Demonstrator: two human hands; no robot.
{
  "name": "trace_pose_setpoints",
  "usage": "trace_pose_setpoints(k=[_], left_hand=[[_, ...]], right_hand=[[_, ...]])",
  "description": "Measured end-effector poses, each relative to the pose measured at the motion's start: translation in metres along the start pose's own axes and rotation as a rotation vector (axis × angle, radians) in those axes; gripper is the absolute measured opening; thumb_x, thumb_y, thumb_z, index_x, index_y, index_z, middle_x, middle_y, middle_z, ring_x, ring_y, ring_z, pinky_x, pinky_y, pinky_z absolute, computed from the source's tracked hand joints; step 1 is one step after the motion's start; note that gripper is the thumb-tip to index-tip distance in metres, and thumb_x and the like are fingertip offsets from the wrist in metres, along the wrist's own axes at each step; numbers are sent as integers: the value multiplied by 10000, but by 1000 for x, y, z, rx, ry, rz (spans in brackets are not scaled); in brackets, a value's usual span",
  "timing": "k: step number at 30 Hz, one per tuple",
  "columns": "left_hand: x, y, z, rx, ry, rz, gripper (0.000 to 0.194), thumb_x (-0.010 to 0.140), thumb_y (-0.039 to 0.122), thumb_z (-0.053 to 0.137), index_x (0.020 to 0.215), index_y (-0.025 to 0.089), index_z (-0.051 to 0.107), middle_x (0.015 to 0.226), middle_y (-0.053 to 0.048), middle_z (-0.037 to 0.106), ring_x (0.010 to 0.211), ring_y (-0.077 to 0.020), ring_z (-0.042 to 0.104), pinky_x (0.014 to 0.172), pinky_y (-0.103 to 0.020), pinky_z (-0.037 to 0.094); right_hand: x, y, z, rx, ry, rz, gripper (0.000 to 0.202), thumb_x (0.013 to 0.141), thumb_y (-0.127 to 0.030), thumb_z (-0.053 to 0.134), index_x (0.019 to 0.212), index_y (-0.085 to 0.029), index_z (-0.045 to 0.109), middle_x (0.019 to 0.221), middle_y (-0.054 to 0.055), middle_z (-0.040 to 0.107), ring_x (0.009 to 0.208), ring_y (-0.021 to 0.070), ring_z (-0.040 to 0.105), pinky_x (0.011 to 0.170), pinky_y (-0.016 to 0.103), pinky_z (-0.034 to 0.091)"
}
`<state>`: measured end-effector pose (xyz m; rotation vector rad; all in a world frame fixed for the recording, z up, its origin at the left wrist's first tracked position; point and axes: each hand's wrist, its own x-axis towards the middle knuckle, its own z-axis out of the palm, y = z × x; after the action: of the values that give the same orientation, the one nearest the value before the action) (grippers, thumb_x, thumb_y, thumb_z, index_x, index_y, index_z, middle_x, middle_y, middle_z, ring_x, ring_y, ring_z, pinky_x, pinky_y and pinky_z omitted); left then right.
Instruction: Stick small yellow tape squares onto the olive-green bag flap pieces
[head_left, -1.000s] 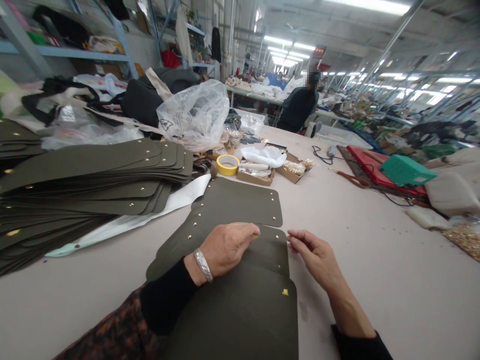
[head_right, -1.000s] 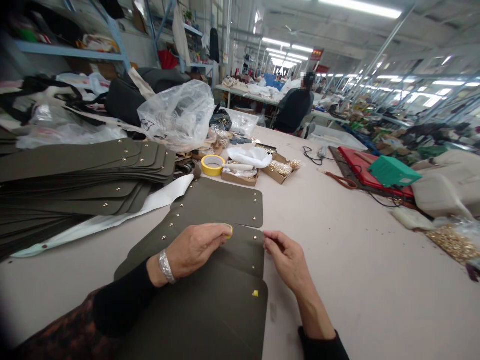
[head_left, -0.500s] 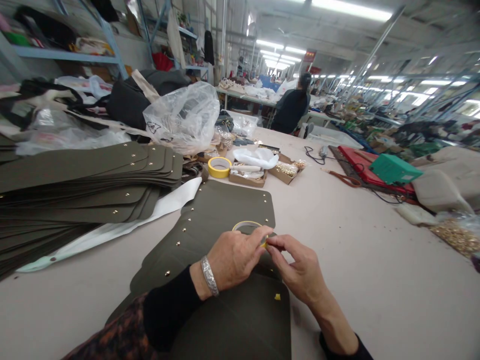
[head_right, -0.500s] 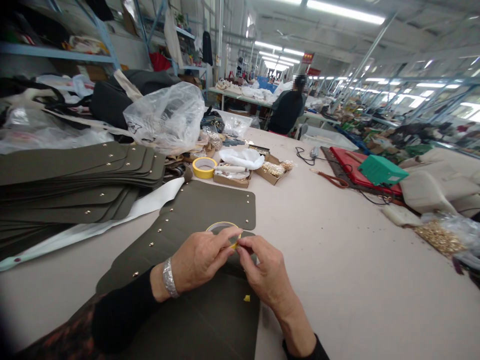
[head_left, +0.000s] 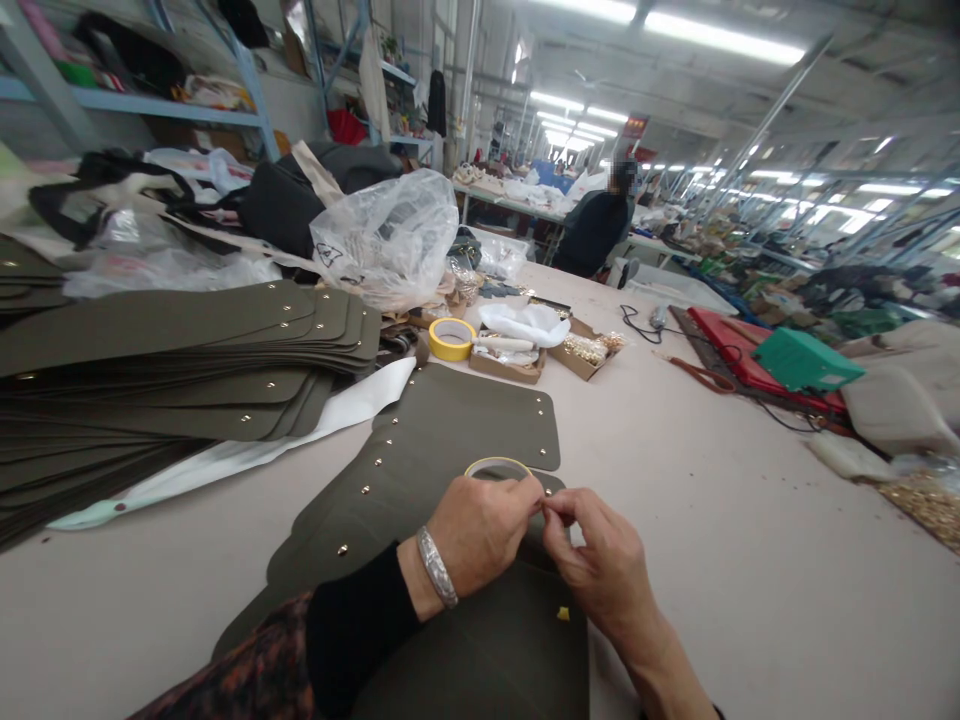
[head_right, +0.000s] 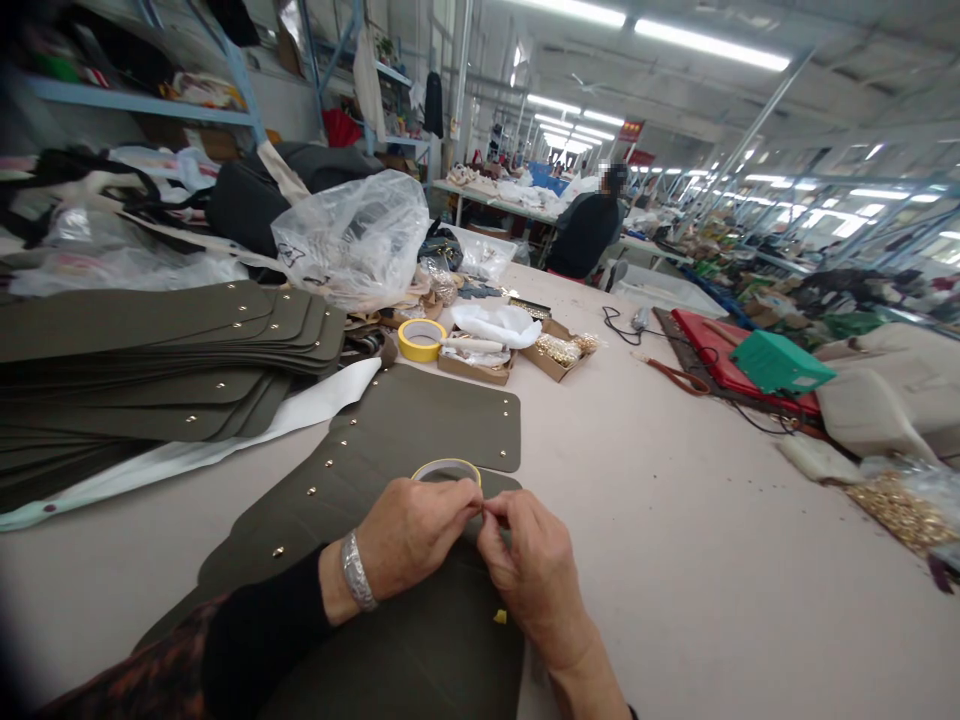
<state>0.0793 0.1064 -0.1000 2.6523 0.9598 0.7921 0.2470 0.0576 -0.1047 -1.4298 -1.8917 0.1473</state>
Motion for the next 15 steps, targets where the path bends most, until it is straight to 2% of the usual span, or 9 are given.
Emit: trace_pose_setpoints(k=[4,8,11,15], left_hand=[[0,4,2,-53,97,45,195,937,180,350,827,178,511,718,-12,605,640,-146,585,585,-246,423],[-2,7,6,-65,141,76,196,942,168,344,835,174,507,712,-6,584,645,-139,566,613,-252,429],[-4,5,10,32,60,20,182,955,172,350,875,178,513,738,-14,585,675,-159,563,630,-278,447],[-5,-1,18,198,-142,-41,109,930,144,418,890,188,510,789,-28,590,720,-200,554,617,-312,466]], right_hand=[[3,-5,1,198,8,341,125,812,-269,554,726,-203,618,589,-6,618,517,125,557,514,227,454],[8,13,1,341,-5,631,212,762,-374,613,700,-172,622,552,-2,601,490,128,554,498,243,467],[10,36,-1,474,-127,794,301,715,-444,661,699,-145,630,567,7,610,463,114,549,474,237,465],[12,51,0,468,-220,819,334,719,-474,657,711,-141,633,574,3,614,424,94,538,427,210,425]])
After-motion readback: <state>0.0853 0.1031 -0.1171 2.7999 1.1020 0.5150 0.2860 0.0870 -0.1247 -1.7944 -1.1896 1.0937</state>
